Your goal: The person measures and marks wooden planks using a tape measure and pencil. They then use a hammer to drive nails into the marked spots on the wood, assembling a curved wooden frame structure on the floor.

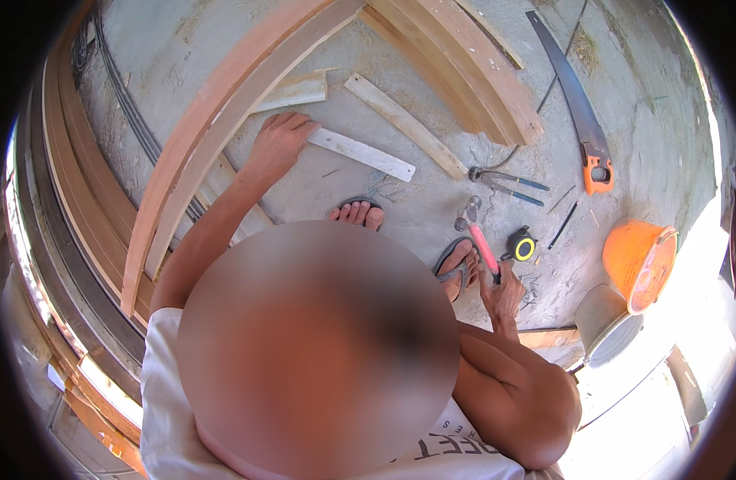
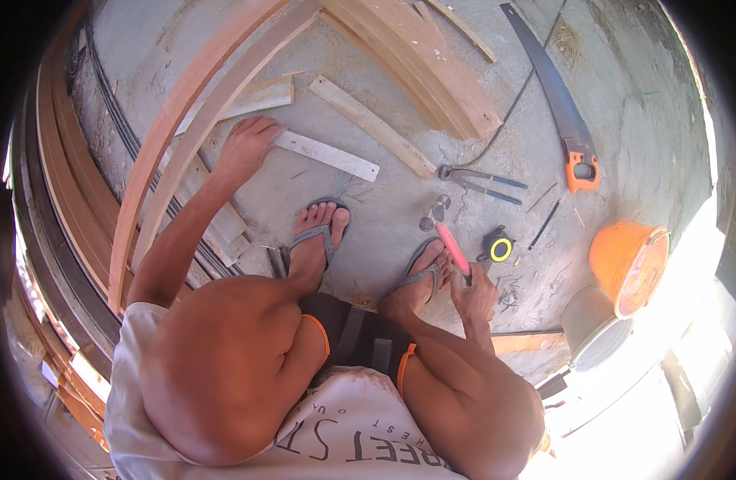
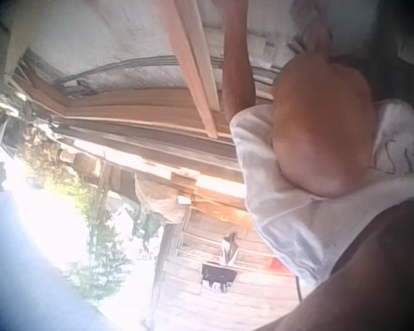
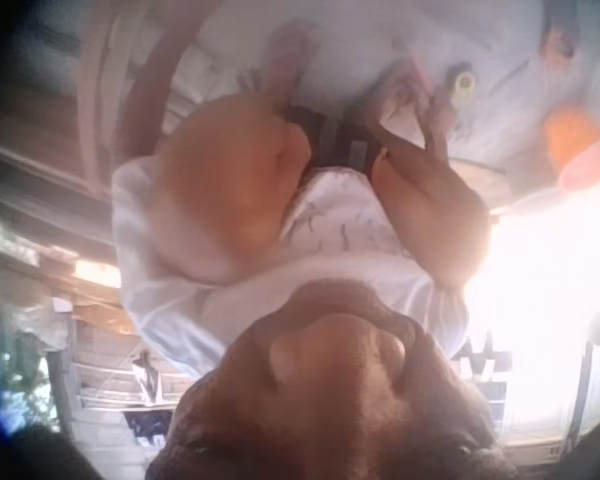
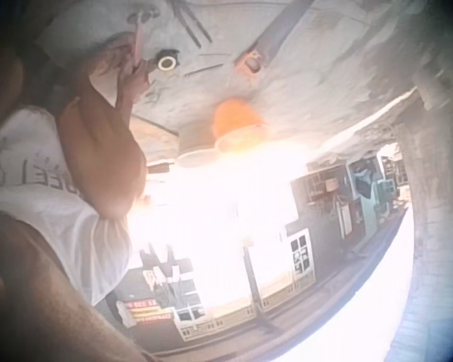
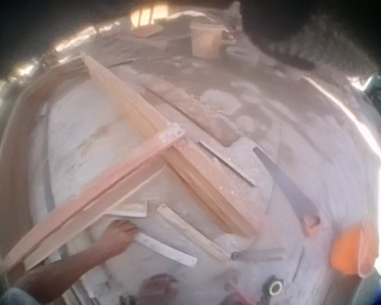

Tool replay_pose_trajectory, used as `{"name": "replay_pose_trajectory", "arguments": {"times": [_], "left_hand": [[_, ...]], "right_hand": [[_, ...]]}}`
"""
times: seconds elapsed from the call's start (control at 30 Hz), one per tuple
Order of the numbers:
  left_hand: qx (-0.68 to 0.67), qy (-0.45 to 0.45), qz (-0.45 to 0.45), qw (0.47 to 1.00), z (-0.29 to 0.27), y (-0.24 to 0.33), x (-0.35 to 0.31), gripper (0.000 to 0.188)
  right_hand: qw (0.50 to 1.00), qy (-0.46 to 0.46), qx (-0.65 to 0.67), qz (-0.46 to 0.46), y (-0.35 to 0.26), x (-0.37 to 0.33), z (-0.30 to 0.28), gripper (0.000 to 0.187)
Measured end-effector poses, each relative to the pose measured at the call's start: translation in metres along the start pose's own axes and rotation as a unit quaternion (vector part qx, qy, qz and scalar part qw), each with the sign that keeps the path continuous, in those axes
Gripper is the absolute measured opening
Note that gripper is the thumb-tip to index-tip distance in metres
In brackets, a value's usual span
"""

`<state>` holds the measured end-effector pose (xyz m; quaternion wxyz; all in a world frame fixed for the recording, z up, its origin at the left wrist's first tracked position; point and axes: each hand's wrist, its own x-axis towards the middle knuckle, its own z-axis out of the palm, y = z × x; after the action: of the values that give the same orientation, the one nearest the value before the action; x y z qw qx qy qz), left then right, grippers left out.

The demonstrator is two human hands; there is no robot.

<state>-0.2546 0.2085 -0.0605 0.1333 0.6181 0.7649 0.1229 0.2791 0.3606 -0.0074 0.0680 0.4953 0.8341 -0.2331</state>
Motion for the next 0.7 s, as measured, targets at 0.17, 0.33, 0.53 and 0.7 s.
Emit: {"name": "replay_pose_trajectory", "arguments": {"times": [0.17,0.33,0.53,0.7], "left_hand": [[-0.007,0.042,0.073,0.996,-0.032,0.049,0.056,0.044],[0.056,0.079,0.144,0.985,-0.007,0.065,0.131,0.041],[0.111,0.004,0.193,0.975,0.024,0.064,0.182,0.039],[0.116,-0.017,0.188,0.975,0.033,0.049,0.185,0.037]], "right_hand": [[0.999,-0.002,0.032,0.039,0.01,-0.004,0.013,0.032],[0.998,-0.025,0.035,0.054,0.015,0.0,0.022,0.035],[0.999,-0.016,0.025,0.035,0.022,0.002,0.022,0.031],[0.999,-0.038,0.023,0.024,0.023,0.009,0.02,0.03]]}}
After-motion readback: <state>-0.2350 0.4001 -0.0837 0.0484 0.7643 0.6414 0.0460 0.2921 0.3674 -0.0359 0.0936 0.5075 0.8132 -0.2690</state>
